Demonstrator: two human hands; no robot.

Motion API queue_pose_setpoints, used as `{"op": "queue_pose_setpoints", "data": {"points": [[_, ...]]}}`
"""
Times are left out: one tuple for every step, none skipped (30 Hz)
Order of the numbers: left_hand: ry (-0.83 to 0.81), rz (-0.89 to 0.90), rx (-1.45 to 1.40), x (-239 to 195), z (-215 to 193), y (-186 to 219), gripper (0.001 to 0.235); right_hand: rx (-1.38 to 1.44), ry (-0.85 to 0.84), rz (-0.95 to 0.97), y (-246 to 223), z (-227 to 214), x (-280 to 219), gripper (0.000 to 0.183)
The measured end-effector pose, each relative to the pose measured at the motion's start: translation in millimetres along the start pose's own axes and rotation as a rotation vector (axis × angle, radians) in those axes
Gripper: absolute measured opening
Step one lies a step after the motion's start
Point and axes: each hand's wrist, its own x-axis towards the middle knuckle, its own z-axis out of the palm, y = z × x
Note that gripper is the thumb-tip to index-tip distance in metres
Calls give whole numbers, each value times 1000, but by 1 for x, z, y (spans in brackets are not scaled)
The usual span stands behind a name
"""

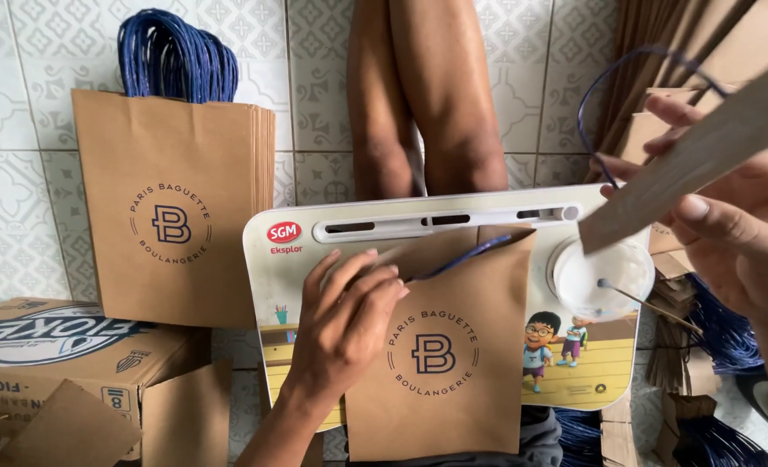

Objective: The person sits on the floor and assembles brown paper bags by inserting blue twisted handles through the top slots. They use a small rectangular cardboard piece to reinforce the handle attachment points and apply glue from a small white bowl using a brush to secure the handles in place.

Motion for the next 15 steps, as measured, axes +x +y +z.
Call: {"op": "queue_pose_setpoints", "data": {"points": [[-4,-9,-2,-1,0,-1,13,-1,-4,10,-1,2,7,53],[-36,-36,-35,-2,0,-2,17,-50,-30,5,-1,4,13,52],[-69,-63,-69,-3,-1,-3,25,-99,-56,1,-2,6,18,51],[-73,-69,-72,-3,-2,-4,25,-99,-57,8,-2,12,23,51],[-102,-94,-104,-2,-4,-4,29,-92,-90,-2,-3,18,27,52],[-132,-117,-136,-1,-5,-5,33,-83,-120,-12,-3,23,30,52],[-138,-121,-141,1,-5,-6,33,-82,-118,-4,-6,31,33,52],[-135,-145,-173,3,-5,-8,24,-92,-138,35,-9,38,36,51],[-133,-169,-205,5,-6,-9,17,-103,-159,75,-13,46,40,49],[-134,-169,-207,6,-7,-12,17,-103,-157,77,-16,51,44,49],[-184,-205,-259,6,-9,-14,15,-201,-231,39,-18,57,48,42],[-235,-240,-311,7,-10,-17,14,-300,-306,-1,-21,62,52,35],[-236,-240,-312,7,-12,-20,14,-299,-305,1,-21,68,55,35],[-285,-241,-355,6,-14,-23,10,-307,-360,-42,-21,74,58,34],[-334,-242,-398,6,-16,-26,8,-313,-415,-85,-21,81,61,33]]}}
